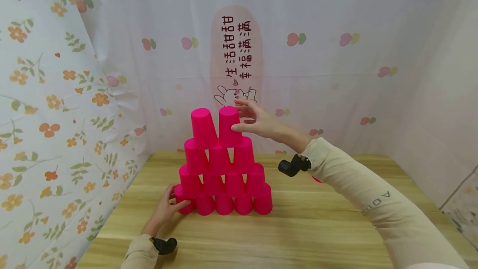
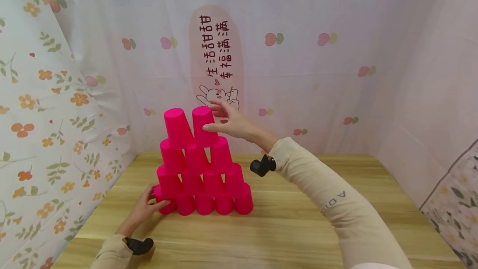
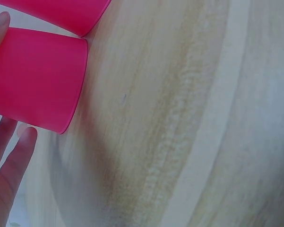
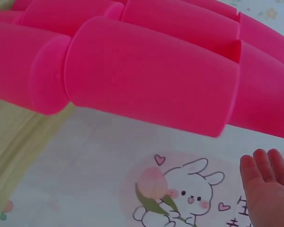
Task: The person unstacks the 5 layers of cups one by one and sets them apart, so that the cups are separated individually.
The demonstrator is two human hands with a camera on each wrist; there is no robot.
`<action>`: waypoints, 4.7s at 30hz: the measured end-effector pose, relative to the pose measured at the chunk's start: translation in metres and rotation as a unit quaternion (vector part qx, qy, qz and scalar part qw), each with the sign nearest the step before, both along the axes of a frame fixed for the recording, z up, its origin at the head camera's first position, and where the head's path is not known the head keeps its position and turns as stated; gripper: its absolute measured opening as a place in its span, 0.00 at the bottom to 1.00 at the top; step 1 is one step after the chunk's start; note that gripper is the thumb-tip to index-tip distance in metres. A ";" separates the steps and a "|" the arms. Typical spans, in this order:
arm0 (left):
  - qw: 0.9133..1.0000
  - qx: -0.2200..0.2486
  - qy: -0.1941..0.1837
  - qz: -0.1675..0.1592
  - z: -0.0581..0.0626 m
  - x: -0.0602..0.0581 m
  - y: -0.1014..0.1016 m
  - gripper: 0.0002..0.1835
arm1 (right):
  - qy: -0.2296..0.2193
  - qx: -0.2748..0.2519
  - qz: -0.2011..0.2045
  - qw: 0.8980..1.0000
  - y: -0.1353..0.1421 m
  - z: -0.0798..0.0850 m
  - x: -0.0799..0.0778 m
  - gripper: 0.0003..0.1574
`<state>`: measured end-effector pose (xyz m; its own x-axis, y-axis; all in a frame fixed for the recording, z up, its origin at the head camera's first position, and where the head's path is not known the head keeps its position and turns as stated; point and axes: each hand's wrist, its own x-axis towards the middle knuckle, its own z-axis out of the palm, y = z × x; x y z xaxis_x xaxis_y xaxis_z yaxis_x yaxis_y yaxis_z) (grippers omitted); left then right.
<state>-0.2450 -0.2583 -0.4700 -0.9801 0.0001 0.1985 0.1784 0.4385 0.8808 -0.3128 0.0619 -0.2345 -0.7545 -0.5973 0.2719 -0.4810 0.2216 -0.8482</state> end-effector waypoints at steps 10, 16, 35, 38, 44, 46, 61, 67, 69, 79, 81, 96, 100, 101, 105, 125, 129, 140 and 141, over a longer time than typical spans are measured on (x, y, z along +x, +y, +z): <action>1.000 0.013 -0.007 -0.002 -0.006 0.003 0.004 0.28 | -0.019 -0.030 0.010 0.999 -0.007 -0.022 0.002 0.41; 1.000 0.015 0.002 0.002 -0.006 0.002 0.005 0.28 | -0.011 -0.043 0.002 0.999 -0.009 -0.024 0.002 0.40; 1.000 0.012 0.001 0.004 -0.005 0.001 0.003 0.28 | 0.055 -0.064 -0.067 0.994 0.027 0.019 0.000 0.39; 1.000 0.007 0.001 0.003 -0.004 0.001 0.002 0.29 | 0.069 -0.065 -0.087 0.992 0.040 0.027 0.000 0.38; 1.000 0.006 0.011 0.003 -0.004 0.000 0.001 0.29 | 0.086 -0.059 -0.145 0.984 0.078 0.039 0.000 0.36; 1.000 0.006 0.014 0.005 -0.005 0.000 0.001 0.29 | 0.090 -0.057 -0.166 0.980 0.094 0.040 0.000 0.36; 1.000 0.000 0.019 0.008 -0.001 -0.001 0.000 0.28 | 0.045 0.000 -0.344 0.938 0.215 0.005 -0.004 0.43; 1.000 -0.009 0.017 0.008 0.007 0.007 0.004 0.27 | 0.039 0.017 -0.376 0.926 0.249 -0.028 -0.011 0.44; 1.000 -0.008 0.017 0.009 0.014 0.011 0.008 0.26 | 0.045 0.026 -0.384 0.922 0.258 -0.040 -0.013 0.45; 1.000 -0.001 0.019 0.006 0.019 0.013 0.012 0.27 | -0.008 0.034 -0.427 0.904 0.274 -0.134 -0.016 0.50; 1.000 0.000 0.013 0.007 0.015 0.010 0.010 0.27 | -0.030 0.014 -0.429 0.903 0.275 -0.154 -0.016 0.50; 1.000 -0.006 0.021 0.007 -0.004 0.000 0.003 0.29 | -0.059 0.042 -0.457 0.886 0.255 -0.222 -0.006 0.42; 1.000 -0.006 0.022 0.005 -0.006 -0.001 0.003 0.28 | -0.072 0.068 -0.454 0.885 0.250 -0.225 0.000 0.40; 1.000 -0.006 0.021 0.007 -0.007 -0.001 0.003 0.28 | -0.075 0.075 -0.454 0.885 0.250 -0.225 0.000 0.41; 1.000 -0.005 0.018 0.010 -0.008 -0.002 0.002 0.29 | -0.082 0.082 -0.452 0.884 0.250 -0.227 -0.004 0.42; 1.000 0.003 0.007 0.008 -0.005 -0.001 0.001 0.30 | -0.026 0.115 -0.341 0.933 0.269 -0.149 -0.021 0.55; 1.000 0.002 0.009 0.008 0.010 0.009 0.009 0.28 | 0.034 0.126 -0.339 0.932 0.254 -0.100 -0.021 0.55; 1.000 0.009 0.021 0.011 -0.007 0.002 0.002 0.30 | 0.034 0.023 -0.221 0.974 0.148 0.003 -0.002 0.46; 1.000 0.009 0.019 0.010 -0.008 0.002 0.002 0.30 | 0.036 0.010 -0.211 0.977 0.138 0.007 0.000 0.44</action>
<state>-0.2430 -0.2565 -0.4776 -0.9716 -0.0230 0.2356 0.2035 0.4273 0.8809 -0.3130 0.1997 -0.2276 -0.9141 -0.2431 0.3246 -0.4014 0.4291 -0.8091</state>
